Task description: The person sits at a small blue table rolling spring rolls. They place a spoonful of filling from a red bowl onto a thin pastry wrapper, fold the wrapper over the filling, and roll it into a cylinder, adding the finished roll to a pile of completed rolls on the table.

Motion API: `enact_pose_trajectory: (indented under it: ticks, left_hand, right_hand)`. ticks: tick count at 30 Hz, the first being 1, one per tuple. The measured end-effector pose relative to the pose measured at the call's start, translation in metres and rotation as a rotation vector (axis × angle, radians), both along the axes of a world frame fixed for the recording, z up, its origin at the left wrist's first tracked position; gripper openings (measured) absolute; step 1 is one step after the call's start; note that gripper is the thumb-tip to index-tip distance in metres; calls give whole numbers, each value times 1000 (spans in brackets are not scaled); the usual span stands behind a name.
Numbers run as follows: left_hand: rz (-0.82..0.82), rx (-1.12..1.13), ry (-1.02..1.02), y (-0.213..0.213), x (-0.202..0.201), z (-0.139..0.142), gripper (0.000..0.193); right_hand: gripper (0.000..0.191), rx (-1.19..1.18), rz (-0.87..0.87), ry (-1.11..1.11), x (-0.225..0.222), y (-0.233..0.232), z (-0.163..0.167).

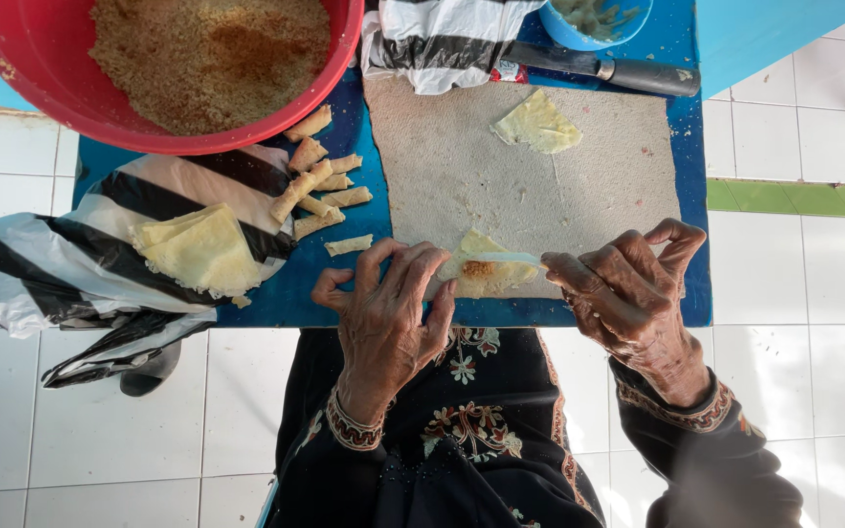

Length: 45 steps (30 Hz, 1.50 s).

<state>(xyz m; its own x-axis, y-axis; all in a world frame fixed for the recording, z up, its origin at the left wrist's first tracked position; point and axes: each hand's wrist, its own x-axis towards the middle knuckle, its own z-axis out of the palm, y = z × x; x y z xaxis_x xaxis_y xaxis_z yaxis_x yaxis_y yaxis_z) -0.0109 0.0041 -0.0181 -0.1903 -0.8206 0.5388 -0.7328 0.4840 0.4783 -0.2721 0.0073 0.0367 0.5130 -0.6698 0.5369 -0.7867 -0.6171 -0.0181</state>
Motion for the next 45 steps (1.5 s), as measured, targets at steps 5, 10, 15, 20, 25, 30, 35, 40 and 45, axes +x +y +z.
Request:
enact_pose_trajectory:
  ticks: [5, 10, 15, 20, 25, 30, 35, 40, 45]
  left_hand:
    - [6, 10, -11, 1, 1, 0, 26]
    - [1, 11, -10, 1, 0, -2, 27]
    - [0, 9, -7, 1, 1, -3, 27]
    - [-5, 11, -8, 1, 1, -4, 27]
    - [-7, 11, 7, 1, 1, -1, 26]
    - [15, -20, 19, 1, 2, 7, 28]
    - [11, 14, 25, 2, 3, 9, 30]
    - [10, 11, 13, 2, 1, 4, 29]
    - [12, -5, 2, 0, 2, 3, 29]
  right_hand:
    - [16, 15, -7, -26, -4, 3, -2]
    - [19, 23, -34, -46, -7, 8, -5]
    - [18, -11, -19, -89, -8, 11, -12]
    - [12, -7, -30, -154, -8, 9, -18]
    - [10, 227, -190, -366, 2, -4, -9]
    - [17, 262, -72, -408, 49, -47, 41]
    - [35, -97, 228, -211, 137, -130, 48]
    - [44, -255, 196, 208, 152, -143, 38]
    - [54, -154, 294, 55, 138, -131, 55]
